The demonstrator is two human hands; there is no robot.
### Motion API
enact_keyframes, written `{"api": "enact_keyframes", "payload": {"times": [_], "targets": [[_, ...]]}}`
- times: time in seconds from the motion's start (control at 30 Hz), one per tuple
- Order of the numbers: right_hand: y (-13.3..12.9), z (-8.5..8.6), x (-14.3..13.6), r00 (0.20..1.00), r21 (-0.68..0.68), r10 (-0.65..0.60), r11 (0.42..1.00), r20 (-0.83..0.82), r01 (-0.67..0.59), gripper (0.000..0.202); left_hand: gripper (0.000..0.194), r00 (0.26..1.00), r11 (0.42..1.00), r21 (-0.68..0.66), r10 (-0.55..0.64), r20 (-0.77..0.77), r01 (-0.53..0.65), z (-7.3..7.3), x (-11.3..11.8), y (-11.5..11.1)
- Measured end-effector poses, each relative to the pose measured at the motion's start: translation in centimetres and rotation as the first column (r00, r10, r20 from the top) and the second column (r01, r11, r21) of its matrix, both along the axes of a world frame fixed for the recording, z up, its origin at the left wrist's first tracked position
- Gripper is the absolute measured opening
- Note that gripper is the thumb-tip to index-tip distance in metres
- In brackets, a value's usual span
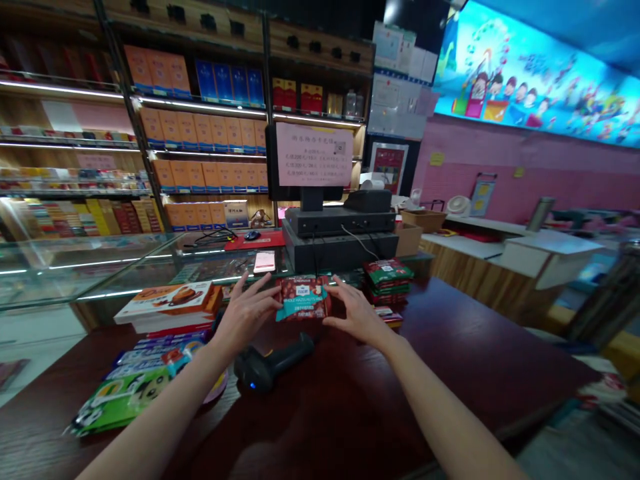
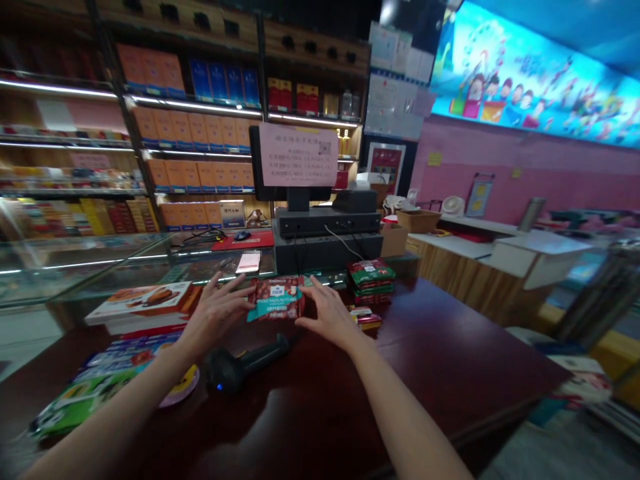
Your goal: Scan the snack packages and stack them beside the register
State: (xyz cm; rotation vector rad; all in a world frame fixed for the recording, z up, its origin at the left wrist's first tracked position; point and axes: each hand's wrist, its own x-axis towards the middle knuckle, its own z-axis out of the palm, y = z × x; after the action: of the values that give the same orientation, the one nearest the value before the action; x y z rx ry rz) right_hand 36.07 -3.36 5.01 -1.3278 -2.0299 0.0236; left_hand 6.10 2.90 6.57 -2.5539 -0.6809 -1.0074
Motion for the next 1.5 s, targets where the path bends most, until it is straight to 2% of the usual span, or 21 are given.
{"api": "enact_keyframes", "payload": {"times": [0.3,0.57,0.73,0.9,1.17,1.37,1.5], "targets": [[0.2,0.3,7.6,0.992,0.023,-0.123,0.992,0.01,0.123,0.069,0.019,0.991,0.993,-0.005,-0.119,-0.066,0.119,1.0,8.3,2.3],[0.5,1.4,14.2,0.976,0.035,-0.213,0.977,0.042,0.212,0.066,0.02,0.982,0.984,-0.005,-0.178,-0.063,0.178,2.0,15.7,4.3],[1.0,2.3,17.9,0.966,0.008,-0.254,0.967,0.042,0.254,0.064,0.018,0.981,0.981,-0.022,-0.194,-0.031,0.193,1.7,20.1,5.6],[1.5,2.9,20.7,0.959,-0.084,-0.283,0.956,-0.005,0.281,0.063,0.017,0.979,0.979,-0.047,-0.2,-0.035,0.198,1.1,23.7,6.7],[3.5,3.3,23.8,0.945,-0.212,-0.274,0.949,-0.18,0.234,0.062,0.016,0.979,0.974,-0.123,-0.197,-0.048,0.19,0.2,27.6,8.4],[5.1,3.4,25.2,0.924,-0.256,-0.24,0.953,-0.297,0.165,0.055,0.018,0.982,0.972,-0.151,-0.186,-0.044,0.177,-0.8,29.1,9.3],[6.0,3.0,25.9,0.916,-0.316,-0.236,0.94,-0.323,0.13,0.059,0.018,0.981,0.969,-0.169,-0.19,-0.038,0.181,-1.3,29.6,9.5]]}}
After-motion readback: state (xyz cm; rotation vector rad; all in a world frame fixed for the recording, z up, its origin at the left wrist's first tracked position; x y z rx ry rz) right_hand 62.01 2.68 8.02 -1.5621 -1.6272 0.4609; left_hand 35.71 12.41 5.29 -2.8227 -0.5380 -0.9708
